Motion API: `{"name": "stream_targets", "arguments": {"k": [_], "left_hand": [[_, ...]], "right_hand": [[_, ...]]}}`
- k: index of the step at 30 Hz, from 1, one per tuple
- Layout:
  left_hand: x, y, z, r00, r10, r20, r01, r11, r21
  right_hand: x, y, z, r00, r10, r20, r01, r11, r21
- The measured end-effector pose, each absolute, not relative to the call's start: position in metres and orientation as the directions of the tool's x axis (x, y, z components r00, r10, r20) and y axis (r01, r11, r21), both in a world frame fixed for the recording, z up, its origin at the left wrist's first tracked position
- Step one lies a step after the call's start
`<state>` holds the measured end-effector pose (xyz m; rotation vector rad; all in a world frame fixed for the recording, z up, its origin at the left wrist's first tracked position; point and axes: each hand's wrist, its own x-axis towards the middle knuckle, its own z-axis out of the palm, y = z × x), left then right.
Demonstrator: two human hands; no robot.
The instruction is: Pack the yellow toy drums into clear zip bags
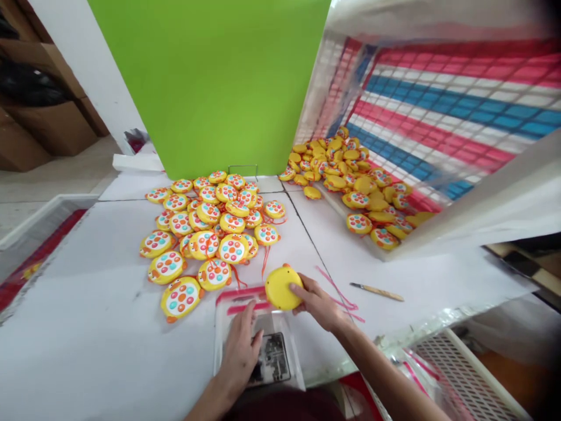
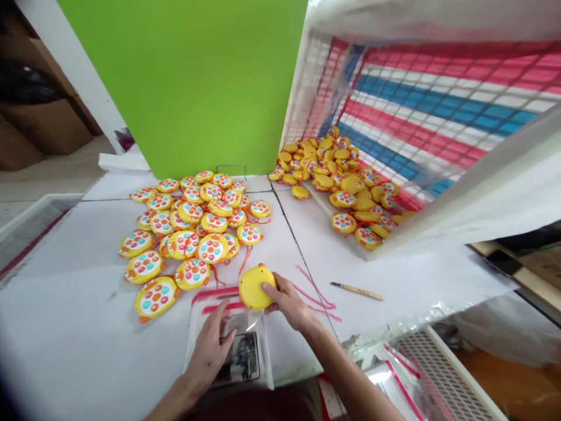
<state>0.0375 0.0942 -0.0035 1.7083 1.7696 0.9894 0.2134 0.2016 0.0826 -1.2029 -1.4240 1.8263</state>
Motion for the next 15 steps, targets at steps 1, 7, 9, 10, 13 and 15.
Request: {"name": "stream_targets", "arguments": {"k": [1,7,9,10,13,15], "left_hand": [[0.036,0.093,-0.003,-0.111,0.986,0.126,0.608,-0.033,0.793],[0.031,0.096,0.009,0.024,0.973,0.231,0.637,-0.193,0.746],[0.032,0.097,0.011,0.079,0.954,0.288,0.674,-0.265,0.690],[0.033,0.097,0.011,0.095,0.943,0.318,0.700,-0.291,0.652],[0.037,0.096,0.012,0.136,0.912,0.386,0.799,-0.332,0.502],[0.040,0.093,0.016,0.180,0.897,0.404,0.845,-0.352,0.402]], "right_hand": [[0.217,0.193,0.084,-0.516,0.781,-0.352,0.110,-0.346,-0.932],[0.238,0.164,0.098,-0.752,0.513,-0.414,0.169,-0.457,-0.873],[0.235,0.160,0.099,-0.759,0.514,-0.400,0.119,-0.494,-0.861],[0.231,0.159,0.098,-0.747,0.545,-0.382,0.069,-0.508,-0.858],[0.212,0.158,0.089,-0.625,0.719,-0.305,-0.038,-0.418,-0.908],[0.201,0.158,0.082,-0.538,0.809,-0.236,0.089,-0.224,-0.971]]}}
